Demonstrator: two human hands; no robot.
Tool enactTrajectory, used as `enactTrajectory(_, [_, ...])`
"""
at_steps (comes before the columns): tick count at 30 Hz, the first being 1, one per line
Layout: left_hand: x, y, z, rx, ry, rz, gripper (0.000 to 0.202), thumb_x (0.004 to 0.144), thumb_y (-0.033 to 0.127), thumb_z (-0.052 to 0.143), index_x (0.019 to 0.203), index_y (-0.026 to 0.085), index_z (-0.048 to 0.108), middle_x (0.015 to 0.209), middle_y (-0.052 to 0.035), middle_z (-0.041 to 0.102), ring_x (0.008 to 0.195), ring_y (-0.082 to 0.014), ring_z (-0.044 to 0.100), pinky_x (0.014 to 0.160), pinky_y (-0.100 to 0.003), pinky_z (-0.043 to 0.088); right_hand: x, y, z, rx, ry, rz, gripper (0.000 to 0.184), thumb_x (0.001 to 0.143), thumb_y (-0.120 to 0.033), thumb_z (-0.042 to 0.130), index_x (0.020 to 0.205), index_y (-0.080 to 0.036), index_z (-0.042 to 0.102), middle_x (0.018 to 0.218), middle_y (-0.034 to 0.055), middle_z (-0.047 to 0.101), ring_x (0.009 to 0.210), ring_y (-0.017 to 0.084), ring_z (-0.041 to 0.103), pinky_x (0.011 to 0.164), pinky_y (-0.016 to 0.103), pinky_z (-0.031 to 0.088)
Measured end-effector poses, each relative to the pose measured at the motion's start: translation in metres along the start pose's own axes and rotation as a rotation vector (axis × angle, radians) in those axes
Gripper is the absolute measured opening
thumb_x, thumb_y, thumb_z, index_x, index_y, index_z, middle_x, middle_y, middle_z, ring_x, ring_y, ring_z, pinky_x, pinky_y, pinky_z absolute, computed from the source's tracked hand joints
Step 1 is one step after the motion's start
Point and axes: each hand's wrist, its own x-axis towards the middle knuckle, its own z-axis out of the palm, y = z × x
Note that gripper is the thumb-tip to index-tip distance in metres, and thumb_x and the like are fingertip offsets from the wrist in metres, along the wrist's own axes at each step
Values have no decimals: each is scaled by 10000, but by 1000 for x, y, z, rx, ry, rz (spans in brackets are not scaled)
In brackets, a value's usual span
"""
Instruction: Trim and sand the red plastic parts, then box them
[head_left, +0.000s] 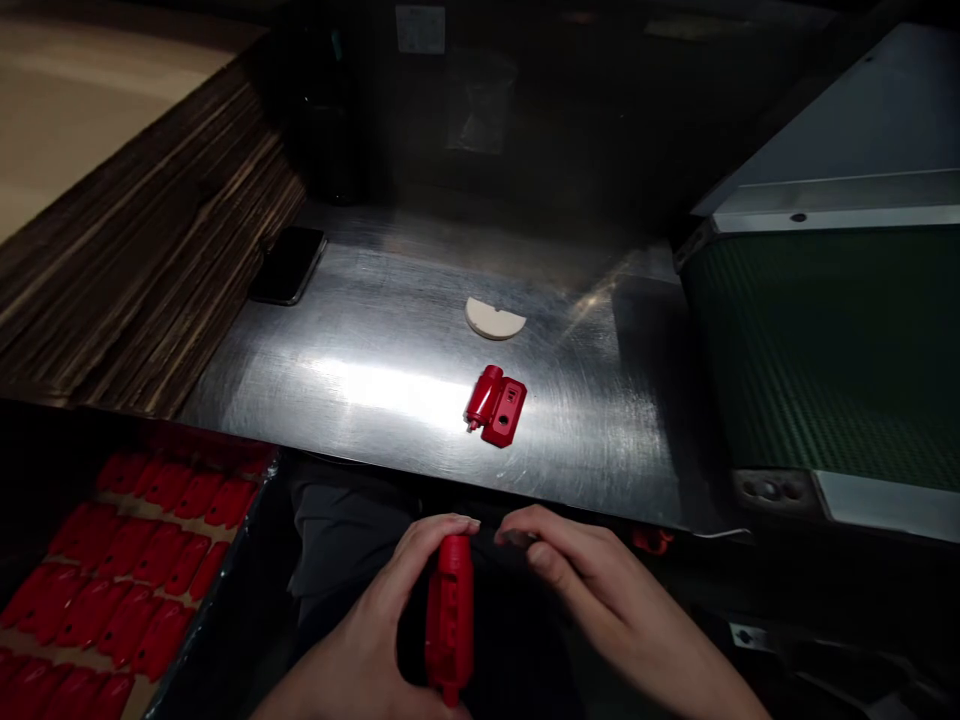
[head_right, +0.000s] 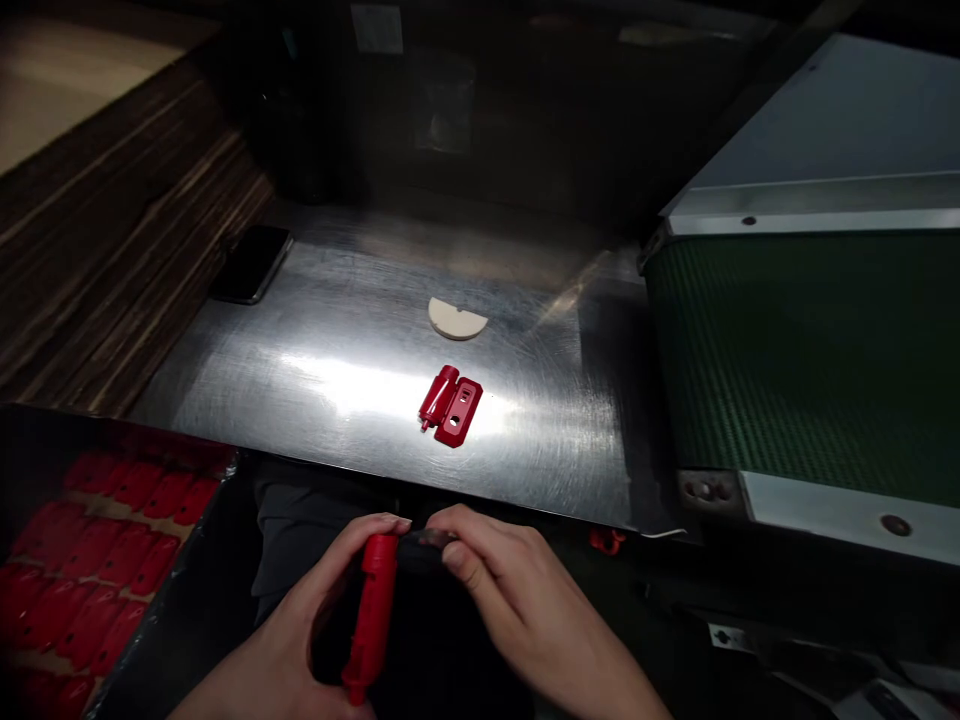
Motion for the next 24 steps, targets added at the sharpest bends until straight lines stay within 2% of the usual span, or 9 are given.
enactTrajectory(3, [-1,4,1,19,9,-3,1236,634,294,1043,1607,561,329,1640,-2,449,1494,-345,497,1306,-543,343,4,-11,7,-92,-94,-81,306,1173,-356,396,1022,-242,636,965,-13,680,880,169,647,821,304,458])
enactTrajectory(5, [-3,5,3,16,24,-4,1222,649,300,1035,1612,560,330,1649,0,441,1508,-348,484,1307,-536,349,8,-14,9,-146,-122,-130,271,1157,-285,389,1037,-235,626,1001,-9,683,901,171,640,833,311,450])
enactTrajectory(8, [-7,6,5,33,41,8,1237,642,285,1035,1614,574,326,1669,16,418,1547,-350,435,1308,-520,358,13,-16,12,-182,-134,-159,262,1176,-305,384,1080,-246,620,1027,-19,686,900,164,630,804,310,429])
enactTrajectory(11, [-8,10,6,82,54,11,1262,628,265,1043,1602,604,317,1669,38,416,1551,-339,429,1312,-510,361,16,-16,16,-242,-115,-173,284,1191,-336,378,1085,-251,627,963,-28,673,823,156,604,733,311,388])
enactTrajectory(15, [-7,16,6,120,50,21,1271,641,218,1032,1601,608,297,1663,39,419,1534,-330,452,1293,-490,407,15,-14,22,-355,-49,-222,291,1176,-300,402,1039,-226,647,924,-11,663,772,162,583,686,320,358])
enactTrajectory(18, [-7,19,6,121,56,30,1267,653,197,1021,1614,584,291,1665,20,417,1534,-345,453,1294,-505,409,13,-13,24,-417,-6,-255,296,1162,-274,423,988,-209,654,903,-4,655,744,163,574,658,324,351])
enactTrajectory(24, [-5,20,7,147,60,-12,1276,654,188,1012,1600,606,264,1666,28,401,1512,-346,481,1300,-534,403,14,-16,24,-528,71,-305,354,1167,-288,397,940,-199,654,867,4,655,703,170,574,617,329,349])
